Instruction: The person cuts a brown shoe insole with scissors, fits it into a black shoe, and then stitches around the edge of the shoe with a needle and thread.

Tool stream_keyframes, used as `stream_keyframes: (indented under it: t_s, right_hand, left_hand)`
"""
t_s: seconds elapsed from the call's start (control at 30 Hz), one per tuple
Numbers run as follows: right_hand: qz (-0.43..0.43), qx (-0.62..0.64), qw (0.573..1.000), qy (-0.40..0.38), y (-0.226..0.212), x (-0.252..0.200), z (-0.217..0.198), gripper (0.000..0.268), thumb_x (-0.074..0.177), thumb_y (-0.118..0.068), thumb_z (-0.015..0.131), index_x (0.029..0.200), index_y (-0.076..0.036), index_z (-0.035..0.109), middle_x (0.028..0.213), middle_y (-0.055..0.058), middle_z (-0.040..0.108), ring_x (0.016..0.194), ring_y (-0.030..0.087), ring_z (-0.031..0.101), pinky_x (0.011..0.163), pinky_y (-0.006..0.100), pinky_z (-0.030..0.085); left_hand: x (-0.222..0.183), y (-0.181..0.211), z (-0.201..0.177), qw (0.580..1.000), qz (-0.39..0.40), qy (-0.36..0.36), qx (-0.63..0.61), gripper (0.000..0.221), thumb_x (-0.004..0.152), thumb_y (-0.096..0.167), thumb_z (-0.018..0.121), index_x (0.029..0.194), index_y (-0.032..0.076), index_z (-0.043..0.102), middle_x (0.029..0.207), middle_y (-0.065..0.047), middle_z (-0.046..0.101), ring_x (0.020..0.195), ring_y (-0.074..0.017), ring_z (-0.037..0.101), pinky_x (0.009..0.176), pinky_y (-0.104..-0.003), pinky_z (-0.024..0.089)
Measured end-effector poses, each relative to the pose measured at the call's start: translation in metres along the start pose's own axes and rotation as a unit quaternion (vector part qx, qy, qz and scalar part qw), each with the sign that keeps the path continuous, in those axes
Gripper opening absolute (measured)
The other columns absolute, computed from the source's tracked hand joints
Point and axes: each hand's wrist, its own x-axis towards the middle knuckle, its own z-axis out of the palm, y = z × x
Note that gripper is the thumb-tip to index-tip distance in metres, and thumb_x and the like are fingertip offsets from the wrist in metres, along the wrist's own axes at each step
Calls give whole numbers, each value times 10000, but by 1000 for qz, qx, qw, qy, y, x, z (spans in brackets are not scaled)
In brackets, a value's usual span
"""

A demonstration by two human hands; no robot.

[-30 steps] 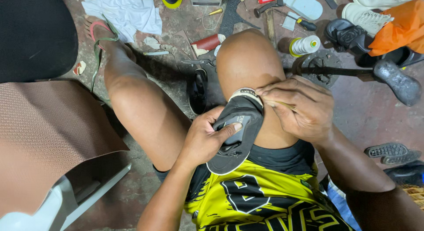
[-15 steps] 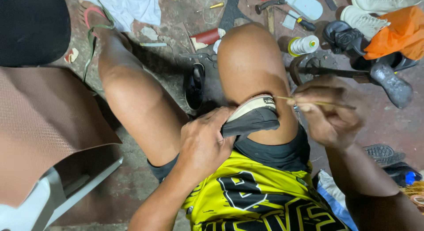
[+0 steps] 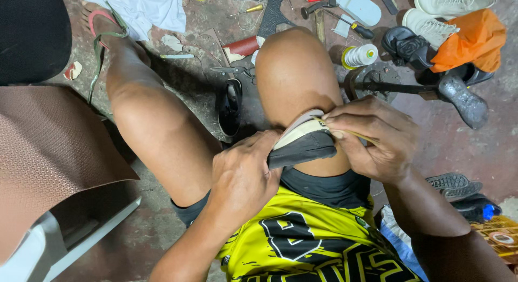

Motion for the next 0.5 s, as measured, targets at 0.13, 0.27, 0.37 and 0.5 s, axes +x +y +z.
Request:
stream_keyframes:
  t_s: [0.13, 0.27, 0.37, 0.5]
  right_hand:
    - [-10, -25, 999, -35, 3, 7, -4, 164, 926, 56, 720, 1071, -15, 690, 1032, 140, 722, 884, 241, 727, 794, 331, 581]
    - [-30, -30, 999, -21, 8, 16, -9, 149, 929, 68, 751, 1045, 10, 676, 1019, 137, 725, 919, 249, 717, 786, 325, 563]
    - [37, 20, 999, 10, -2, 18, -18, 135, 903, 70, 714, 1008, 1, 662, 999, 123, 725, 867, 220, 710, 785, 329, 567]
    - [59, 23, 998, -17, -10, 31, -19, 134, 878, 81, 686, 990, 22, 640, 991, 135, 712, 895, 240, 705, 816, 342, 570]
  left_hand:
    - [5, -1, -5, 998, -35, -50, 0, 334, 759, 83, 740, 1086, 89, 678, 908, -147, 731, 787, -355, 702, 681, -452, 536]
    - [15, -9, -8, 999, -1, -43, -28, 253, 806, 109, 722, 1056, 110, 686, 865, -160, 728, 813, -357, 712, 726, -454, 548]
    - [25, -15, -9, 993, -40, -96, -47, 273, 796, 143, 730, 1067, 119, 703, 773, -172, 717, 760, -355, 717, 717, -467, 546]
    - [31, -15, -8, 993, -35, -105, -30, 319, 792, 139, 729, 1106, 91, 703, 760, -191, 714, 738, -364, 716, 715, -476, 550]
